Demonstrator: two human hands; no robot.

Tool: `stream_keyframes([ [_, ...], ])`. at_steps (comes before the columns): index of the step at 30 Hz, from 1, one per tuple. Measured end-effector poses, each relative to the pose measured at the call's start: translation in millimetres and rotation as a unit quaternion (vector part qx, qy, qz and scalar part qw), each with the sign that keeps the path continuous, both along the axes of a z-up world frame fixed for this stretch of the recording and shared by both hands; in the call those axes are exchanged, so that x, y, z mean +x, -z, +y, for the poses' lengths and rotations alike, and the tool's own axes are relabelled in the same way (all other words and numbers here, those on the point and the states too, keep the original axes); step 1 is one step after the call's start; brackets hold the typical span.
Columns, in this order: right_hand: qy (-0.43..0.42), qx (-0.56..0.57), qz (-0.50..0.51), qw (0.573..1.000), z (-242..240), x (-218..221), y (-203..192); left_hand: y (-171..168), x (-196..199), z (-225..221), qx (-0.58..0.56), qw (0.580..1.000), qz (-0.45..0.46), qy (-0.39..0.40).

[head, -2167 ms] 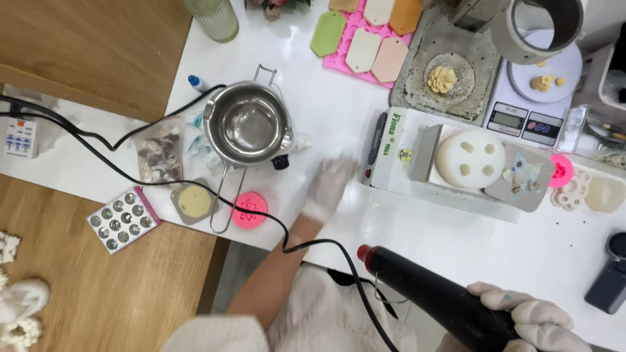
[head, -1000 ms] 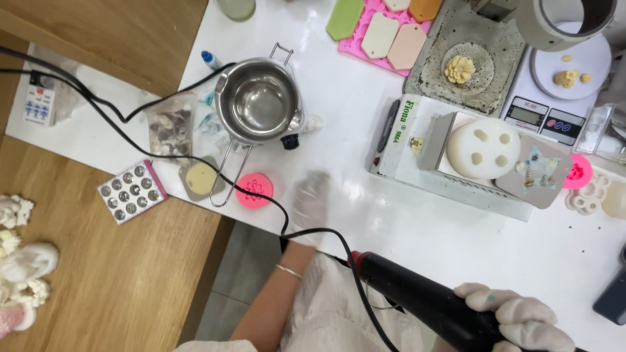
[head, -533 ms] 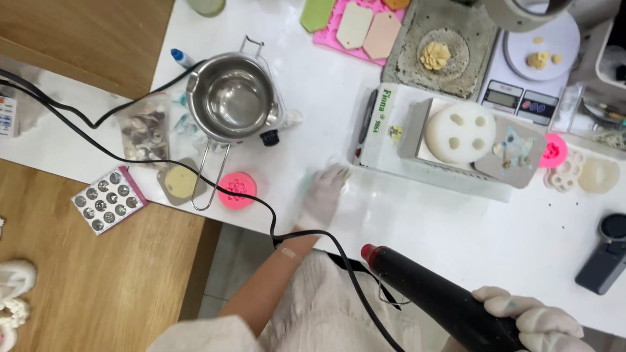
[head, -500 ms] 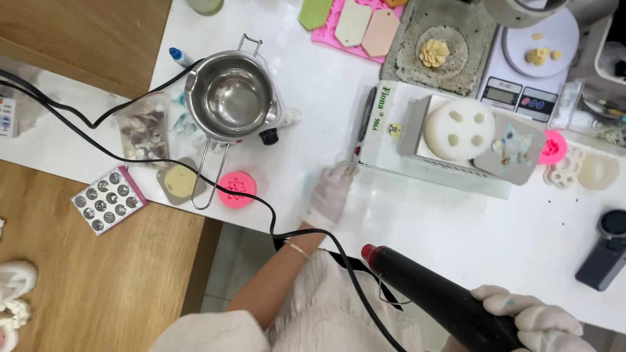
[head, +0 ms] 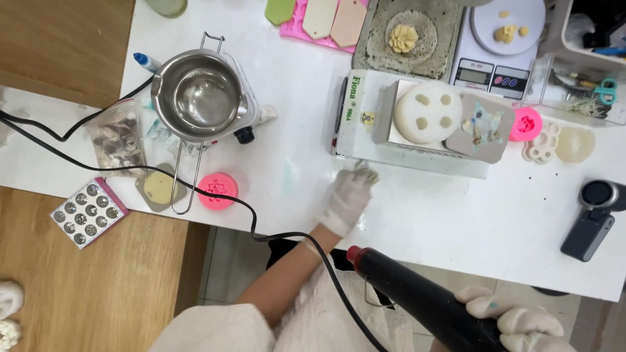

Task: The person uses a heat gun to melt wax residue on a workbench and wipes it clean with a paper towel.

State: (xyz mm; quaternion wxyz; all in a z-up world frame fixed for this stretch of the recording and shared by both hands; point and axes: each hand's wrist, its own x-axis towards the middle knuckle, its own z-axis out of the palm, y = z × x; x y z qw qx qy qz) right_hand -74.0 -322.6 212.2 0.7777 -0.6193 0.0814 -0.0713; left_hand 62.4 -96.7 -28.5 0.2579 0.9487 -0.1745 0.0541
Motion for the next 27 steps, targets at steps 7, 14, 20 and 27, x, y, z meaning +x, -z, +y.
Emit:
stream_keyframes([
  [7,0.166,-0.161,-0.159,0.96,104.0,70.1,-41.0,-58.8,-55.9,61.3,-0.026,0.992,0.029,0.121],
  [14,0.206,-0.133,-0.248,0.937,116.5,111.5,1.8,-59.1,-102.4,121.2,-0.051,0.989,0.111,-0.079],
  [20,0.185,-0.122,-0.199,0.955,131.7,123.2,20.4,-61.2,-100.8,124.1,-0.048,0.986,0.118,-0.108],
  [27,0.127,-0.214,-0.213,0.945,162.3,117.3,28.4,-76.1,-92.6,131.3,-0.047,0.992,0.101,-0.059],
])
